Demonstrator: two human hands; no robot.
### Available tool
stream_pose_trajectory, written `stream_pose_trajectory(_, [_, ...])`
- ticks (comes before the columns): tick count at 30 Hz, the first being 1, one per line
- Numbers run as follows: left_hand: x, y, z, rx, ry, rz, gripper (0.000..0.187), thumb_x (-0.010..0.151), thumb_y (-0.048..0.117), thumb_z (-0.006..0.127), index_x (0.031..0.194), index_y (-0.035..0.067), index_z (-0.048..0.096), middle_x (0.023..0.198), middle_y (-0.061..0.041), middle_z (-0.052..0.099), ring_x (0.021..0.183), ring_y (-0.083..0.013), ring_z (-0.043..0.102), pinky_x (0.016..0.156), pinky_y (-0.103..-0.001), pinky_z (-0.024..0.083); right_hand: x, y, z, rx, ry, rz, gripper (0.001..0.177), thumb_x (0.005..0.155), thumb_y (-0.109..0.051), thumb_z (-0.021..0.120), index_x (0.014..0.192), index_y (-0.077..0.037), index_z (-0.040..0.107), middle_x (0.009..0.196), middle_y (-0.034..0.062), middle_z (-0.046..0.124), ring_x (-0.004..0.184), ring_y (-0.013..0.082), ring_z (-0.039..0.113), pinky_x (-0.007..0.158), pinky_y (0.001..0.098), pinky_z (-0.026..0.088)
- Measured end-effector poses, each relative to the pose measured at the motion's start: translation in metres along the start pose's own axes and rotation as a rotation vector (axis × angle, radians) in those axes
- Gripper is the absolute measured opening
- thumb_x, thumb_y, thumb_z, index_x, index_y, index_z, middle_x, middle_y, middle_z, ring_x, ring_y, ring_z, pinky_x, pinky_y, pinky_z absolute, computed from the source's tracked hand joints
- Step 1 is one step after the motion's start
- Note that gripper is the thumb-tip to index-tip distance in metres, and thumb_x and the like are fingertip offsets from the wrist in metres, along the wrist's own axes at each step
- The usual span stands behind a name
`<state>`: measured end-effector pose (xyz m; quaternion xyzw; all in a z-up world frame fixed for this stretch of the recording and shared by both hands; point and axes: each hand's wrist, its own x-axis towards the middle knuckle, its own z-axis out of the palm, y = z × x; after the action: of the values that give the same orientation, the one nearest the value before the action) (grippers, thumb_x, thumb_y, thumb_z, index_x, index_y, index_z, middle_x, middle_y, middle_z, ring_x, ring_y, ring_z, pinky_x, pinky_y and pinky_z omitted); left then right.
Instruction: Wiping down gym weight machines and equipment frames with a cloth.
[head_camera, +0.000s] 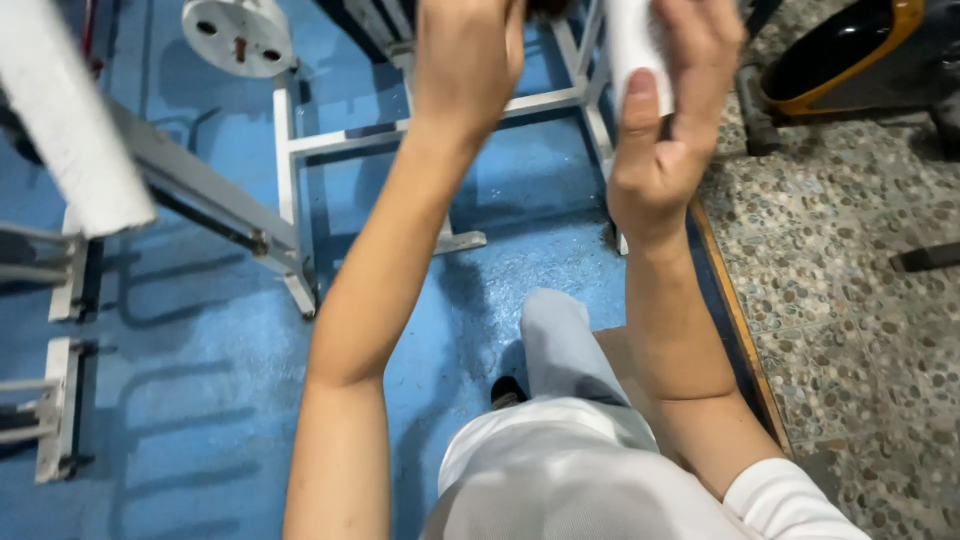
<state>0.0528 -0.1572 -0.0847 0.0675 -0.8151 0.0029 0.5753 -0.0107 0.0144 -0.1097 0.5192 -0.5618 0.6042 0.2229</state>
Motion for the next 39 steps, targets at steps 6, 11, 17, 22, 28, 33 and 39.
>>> stream_pose_trajectory(6, [-0.044,0.051,-0.095,-0.299,-0.046,-0.291,0.035,0.091,-0.011,0.074,0.124,0.0,0.067,0.13,-0.011,0.059,0.117,-0.032,0.063,0.106,-0.041,0.054,-0.096,0.007,0.059,0.191,0.356,0.216,0.05,0.116,-0.016,0.037,0.163,-0.015,0.022,0.165,0.0113,0.031,0.154,0.0322,0.037,0.139,0.0487,0.026])
stream_pose_trajectory(11, [-0.048,0.081,-0.171,-0.234,-0.117,-0.414,0.031,0.086,-0.007,0.078,0.116,-0.004,0.071,0.122,-0.014,0.064,0.105,-0.0293,0.063,0.096,-0.039,0.054,-0.173,0.017,0.108,0.963,-0.152,0.299,0.079,0.109,0.005,0.034,0.168,-0.03,-0.006,0.178,0.0043,0.006,0.163,0.0258,0.017,0.137,0.0464,0.017])
stream_pose_trajectory(17, [-0.035,0.068,-0.252,0.281,-0.046,-0.388,0.036,0.087,-0.014,0.081,0.121,-0.005,0.071,0.126,-0.018,0.063,0.111,-0.033,0.057,0.102,-0.044,0.05,-0.044,-0.074,0.116,0.839,-0.362,0.167,0.04,0.107,-0.02,0.053,0.143,-0.006,0.045,0.151,0.0138,0.041,0.136,0.0261,0.045,0.119,0.0393,0.041])
stream_pose_trajectory(22, [-0.05,0.03,-0.235,0.363,-0.015,-0.454,0.045,0.09,-0.009,0.079,0.132,-0.004,0.064,0.138,-0.018,0.056,0.124,-0.0367,0.055,0.111,-0.047,0.047,-0.039,-0.075,0.159,0.924,-0.375,0.212,0.037,0.105,-0.01,0.054,0.141,-0.005,0.046,0.151,0.0111,0.04,0.134,0.0244,0.047,0.116,0.0367,0.044])
stream_pose_trajectory(28, [-0.01,0.002,-0.229,0.271,-0.087,-0.393,0.04,0.094,-0.008,0.078,0.131,-0.004,0.064,0.137,-0.017,0.056,0.123,-0.0395,0.06,0.112,-0.048,0.05,-0.021,-0.066,0.185,1.023,-0.357,0.176,0.036,0.106,-0.011,0.055,0.14,-0.004,0.046,0.152,0.0083,0.036,0.139,0.0259,0.045,0.123,0.0402,0.044])
stream_pose_trajectory(33, [0.03,-0.033,-0.225,0.252,-0.117,-0.218,0.014,0.096,0.002,0.072,0.103,-0.01,0.069,0.091,-0.021,0.074,0.07,-0.0381,0.063,0.069,-0.044,0.051,0.003,-0.059,0.19,1.001,-0.286,0.163,0.031,0.109,-0.01,0.053,0.14,-0.007,0.049,0.149,0.0067,0.04,0.128,0.0197,0.049,0.115,0.0335,0.047])
stream_pose_trajectory(39, [0.002,0.019,-0.215,0.268,-0.178,-0.516,0.05,0.101,-0.012,0.08,0.145,-0.004,0.057,0.156,-0.017,0.049,0.15,-0.0384,0.057,0.131,-0.046,0.049,0.01,-0.047,0.19,0.981,-0.272,0.145,0.028,0.106,-0.012,0.054,0.133,-0.006,0.049,0.147,0.0085,0.04,0.129,0.0214,0.046,0.117,0.034,0.041])
